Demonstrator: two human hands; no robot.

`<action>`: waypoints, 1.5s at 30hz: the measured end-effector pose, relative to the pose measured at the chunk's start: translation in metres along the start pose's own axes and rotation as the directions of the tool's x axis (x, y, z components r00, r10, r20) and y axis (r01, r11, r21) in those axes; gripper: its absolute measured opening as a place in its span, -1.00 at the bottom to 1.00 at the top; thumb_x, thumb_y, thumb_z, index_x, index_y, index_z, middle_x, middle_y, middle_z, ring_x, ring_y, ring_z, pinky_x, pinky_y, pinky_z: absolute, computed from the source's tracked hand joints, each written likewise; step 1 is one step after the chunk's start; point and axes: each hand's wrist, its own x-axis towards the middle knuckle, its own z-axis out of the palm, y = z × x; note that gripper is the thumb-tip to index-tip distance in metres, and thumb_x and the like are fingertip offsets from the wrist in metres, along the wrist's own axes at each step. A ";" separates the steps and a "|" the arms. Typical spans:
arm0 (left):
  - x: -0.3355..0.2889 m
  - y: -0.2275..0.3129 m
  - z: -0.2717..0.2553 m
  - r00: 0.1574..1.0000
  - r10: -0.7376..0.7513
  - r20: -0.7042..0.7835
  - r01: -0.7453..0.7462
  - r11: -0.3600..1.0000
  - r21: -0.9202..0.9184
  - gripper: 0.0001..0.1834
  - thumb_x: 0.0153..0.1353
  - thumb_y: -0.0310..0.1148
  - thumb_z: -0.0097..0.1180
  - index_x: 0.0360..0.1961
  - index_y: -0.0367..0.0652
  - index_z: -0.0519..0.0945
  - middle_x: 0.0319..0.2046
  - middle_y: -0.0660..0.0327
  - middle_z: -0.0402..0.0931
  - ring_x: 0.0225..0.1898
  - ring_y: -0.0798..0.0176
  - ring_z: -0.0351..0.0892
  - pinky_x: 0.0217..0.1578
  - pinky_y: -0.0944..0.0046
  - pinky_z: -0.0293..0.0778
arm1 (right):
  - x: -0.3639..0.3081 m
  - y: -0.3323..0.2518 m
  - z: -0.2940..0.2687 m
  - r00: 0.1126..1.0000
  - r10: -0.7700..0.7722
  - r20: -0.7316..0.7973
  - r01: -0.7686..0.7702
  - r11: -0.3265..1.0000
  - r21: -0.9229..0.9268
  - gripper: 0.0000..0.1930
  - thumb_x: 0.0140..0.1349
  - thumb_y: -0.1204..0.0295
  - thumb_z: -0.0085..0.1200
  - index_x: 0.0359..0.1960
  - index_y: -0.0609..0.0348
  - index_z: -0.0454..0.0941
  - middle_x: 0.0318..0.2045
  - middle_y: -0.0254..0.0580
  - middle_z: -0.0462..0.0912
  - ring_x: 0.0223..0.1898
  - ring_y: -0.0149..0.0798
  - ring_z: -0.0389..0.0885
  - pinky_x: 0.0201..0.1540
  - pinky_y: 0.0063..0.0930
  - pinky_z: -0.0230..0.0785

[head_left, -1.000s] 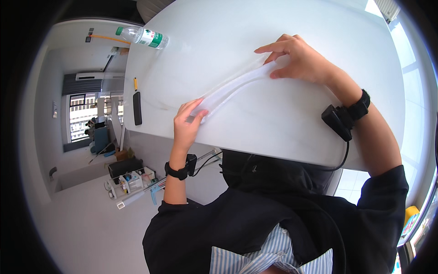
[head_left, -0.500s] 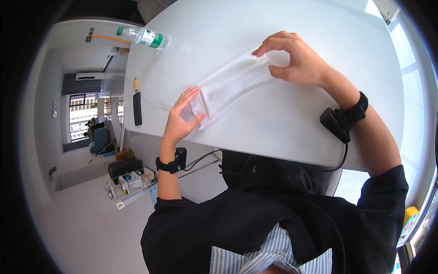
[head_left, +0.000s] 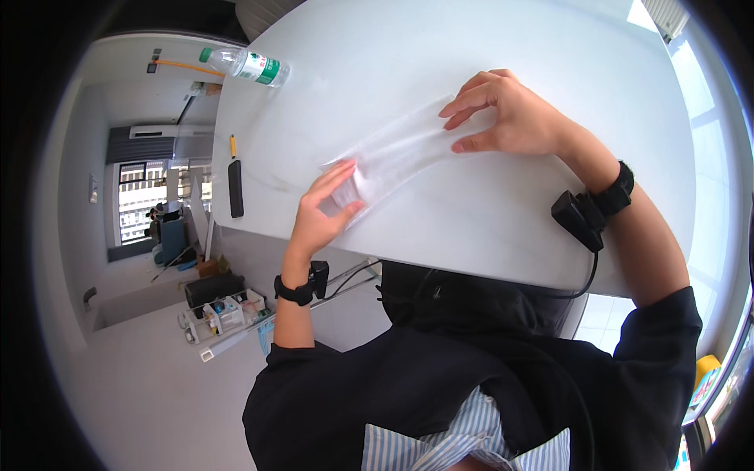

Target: The person folds a white cloth napkin by hand on a white table, smoothing it flat before folding it into a long narrow strip.

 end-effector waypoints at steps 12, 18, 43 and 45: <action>-0.019 -0.037 0.014 0.979 0.029 -0.203 0.028 0.962 0.271 -0.59 0.27 -0.37 0.17 0.14 -0.25 0.56 0.19 0.10 0.51 0.23 0.01 0.43 0.26 0.12 0.26 | 0.004 0.016 0.010 1.000 -0.017 0.002 0.017 0.992 -0.128 -0.76 0.17 0.38 0.29 -0.11 0.05 0.73 0.01 -0.23 0.67 0.28 -0.17 0.37 0.38 -0.19 0.08; -0.018 -0.025 0.008 0.993 0.012 -0.116 0.051 0.848 0.528 -0.51 0.29 -0.39 0.12 0.25 -0.24 0.47 0.32 0.07 0.35 0.38 -0.02 0.23 0.34 0.08 0.15 | -0.001 0.023 0.021 0.978 -0.171 -0.117 0.118 0.924 -0.363 -0.61 0.20 0.23 0.23 0.04 0.07 0.65 0.12 -0.22 0.61 0.32 -0.15 0.33 0.43 -0.17 -0.02; -0.023 -0.064 0.018 0.907 -0.054 -0.418 0.093 0.993 0.074 -0.74 0.15 -0.51 0.31 -0.10 -0.26 0.71 -0.11 0.21 0.49 -0.05 0.28 0.46 0.05 0.34 0.35 | 0.001 0.024 0.014 0.973 -0.065 -0.223 -0.003 0.956 -0.293 -0.77 0.11 0.28 0.25 -0.18 -0.12 0.79 0.23 -0.20 0.50 0.25 -0.12 0.38 0.38 -0.23 0.09; -0.027 -0.064 0.018 0.874 -0.108 -0.474 0.070 0.993 -0.097 -0.74 0.13 -0.52 0.32 -0.12 -0.27 0.72 -0.12 0.21 0.50 -0.02 0.28 0.46 0.05 0.35 0.35 | 0.002 0.025 0.013 0.976 -0.068 -0.209 0.008 0.961 -0.276 -0.78 0.11 0.29 0.25 -0.20 -0.13 0.79 0.23 -0.21 0.51 0.25 -0.12 0.38 0.38 -0.23 0.09</action>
